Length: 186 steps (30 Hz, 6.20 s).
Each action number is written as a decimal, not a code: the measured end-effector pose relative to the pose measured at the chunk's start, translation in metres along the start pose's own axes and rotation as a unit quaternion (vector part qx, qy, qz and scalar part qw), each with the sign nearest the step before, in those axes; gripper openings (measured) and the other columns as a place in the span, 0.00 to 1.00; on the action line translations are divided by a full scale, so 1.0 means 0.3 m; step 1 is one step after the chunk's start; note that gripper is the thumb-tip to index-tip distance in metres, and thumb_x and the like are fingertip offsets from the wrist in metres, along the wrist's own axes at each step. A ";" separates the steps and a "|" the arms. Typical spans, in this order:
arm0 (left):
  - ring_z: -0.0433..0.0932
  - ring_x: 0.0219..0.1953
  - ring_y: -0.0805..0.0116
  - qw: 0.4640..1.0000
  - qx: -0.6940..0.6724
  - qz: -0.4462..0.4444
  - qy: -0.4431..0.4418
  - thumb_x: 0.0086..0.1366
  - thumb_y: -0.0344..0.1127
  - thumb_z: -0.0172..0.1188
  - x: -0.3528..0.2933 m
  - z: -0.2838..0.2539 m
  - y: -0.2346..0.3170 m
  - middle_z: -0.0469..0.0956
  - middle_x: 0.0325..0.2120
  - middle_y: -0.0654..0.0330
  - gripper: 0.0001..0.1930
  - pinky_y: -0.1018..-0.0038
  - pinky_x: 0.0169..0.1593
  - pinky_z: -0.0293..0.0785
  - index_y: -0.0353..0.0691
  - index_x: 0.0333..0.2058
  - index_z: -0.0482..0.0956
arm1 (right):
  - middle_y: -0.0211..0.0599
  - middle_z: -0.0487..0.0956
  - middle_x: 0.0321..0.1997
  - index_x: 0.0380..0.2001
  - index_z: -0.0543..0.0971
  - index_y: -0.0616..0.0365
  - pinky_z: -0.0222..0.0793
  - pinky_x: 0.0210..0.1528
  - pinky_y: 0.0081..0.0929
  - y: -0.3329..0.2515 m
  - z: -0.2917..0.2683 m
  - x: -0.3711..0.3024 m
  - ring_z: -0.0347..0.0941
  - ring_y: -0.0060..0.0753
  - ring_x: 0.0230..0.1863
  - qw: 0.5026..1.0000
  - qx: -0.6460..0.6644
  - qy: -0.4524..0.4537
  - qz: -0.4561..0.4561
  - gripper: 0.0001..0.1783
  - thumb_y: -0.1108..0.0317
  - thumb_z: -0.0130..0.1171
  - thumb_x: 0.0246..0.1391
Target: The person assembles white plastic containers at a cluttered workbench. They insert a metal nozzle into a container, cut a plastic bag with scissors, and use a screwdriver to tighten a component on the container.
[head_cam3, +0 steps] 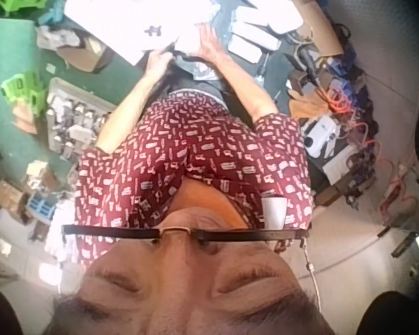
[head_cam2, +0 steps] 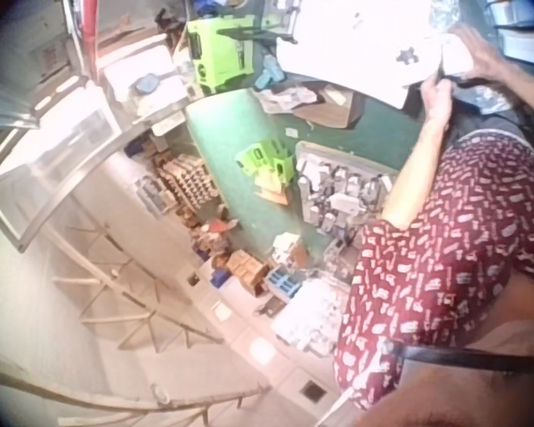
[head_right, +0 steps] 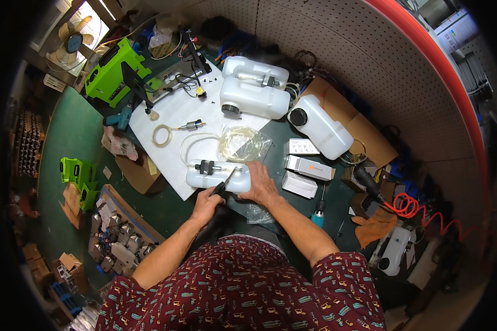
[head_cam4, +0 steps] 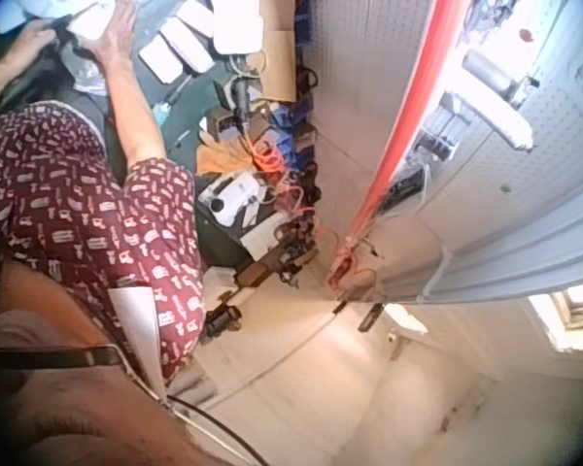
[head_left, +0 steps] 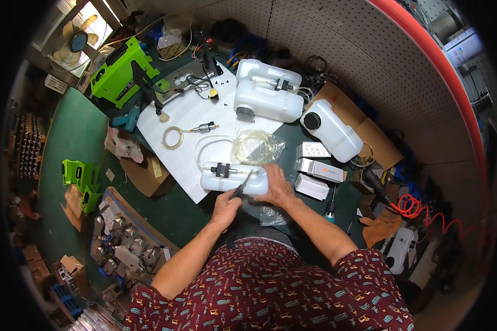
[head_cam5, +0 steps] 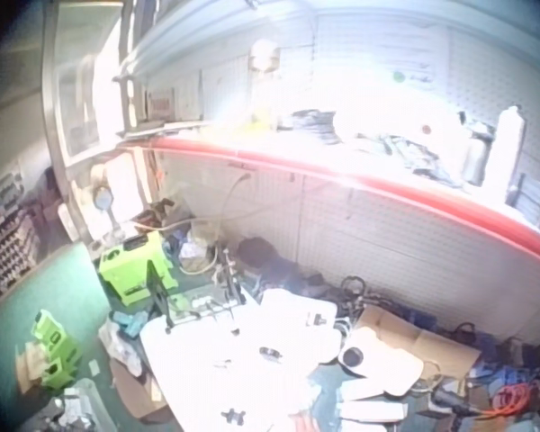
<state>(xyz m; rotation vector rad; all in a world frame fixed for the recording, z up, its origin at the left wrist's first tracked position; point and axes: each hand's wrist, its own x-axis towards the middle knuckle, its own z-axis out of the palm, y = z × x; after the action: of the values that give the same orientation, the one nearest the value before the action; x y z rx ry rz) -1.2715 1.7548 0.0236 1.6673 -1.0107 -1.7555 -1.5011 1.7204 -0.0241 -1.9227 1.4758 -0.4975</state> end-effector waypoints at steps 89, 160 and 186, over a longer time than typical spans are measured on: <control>0.84 0.48 0.54 0.888 0.444 -0.049 -0.108 0.59 0.33 0.71 0.087 -0.019 0.070 0.82 0.45 0.41 0.42 0.64 0.49 0.81 0.29 0.68 0.58 | 0.35 0.78 0.35 0.46 0.78 0.58 0.74 0.33 0.38 -0.244 0.184 -0.093 0.77 0.34 0.35 0.660 0.639 -0.012 0.394 0.15 0.60 0.66 0.63; 0.81 0.44 0.43 0.718 0.500 0.373 -0.309 0.69 0.39 0.65 0.558 -0.543 0.175 0.78 0.39 0.46 0.13 0.53 0.48 0.79 0.34 0.44 0.80 | 0.50 0.79 0.39 0.39 0.79 0.63 0.60 0.59 0.54 -0.453 0.415 0.301 0.72 0.56 0.48 0.937 -0.119 0.264 0.193 0.22 0.57 0.69 0.48; 0.83 0.45 0.44 0.764 0.409 0.381 -0.322 0.66 0.39 0.67 0.606 -0.538 0.113 0.80 0.40 0.46 0.13 0.53 0.49 0.80 0.35 0.41 0.80 | 0.59 0.83 0.38 0.34 0.81 0.68 0.72 0.48 0.56 -0.553 0.400 0.426 0.76 0.65 0.45 0.862 -0.191 0.179 0.434 0.29 0.45 0.68 0.58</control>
<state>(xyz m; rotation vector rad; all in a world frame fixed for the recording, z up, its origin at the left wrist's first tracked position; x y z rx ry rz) -1.1374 1.5643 -0.0541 0.6731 -2.6033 -1.3285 -1.2692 1.6557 -0.0059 -1.2165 2.6223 -0.1319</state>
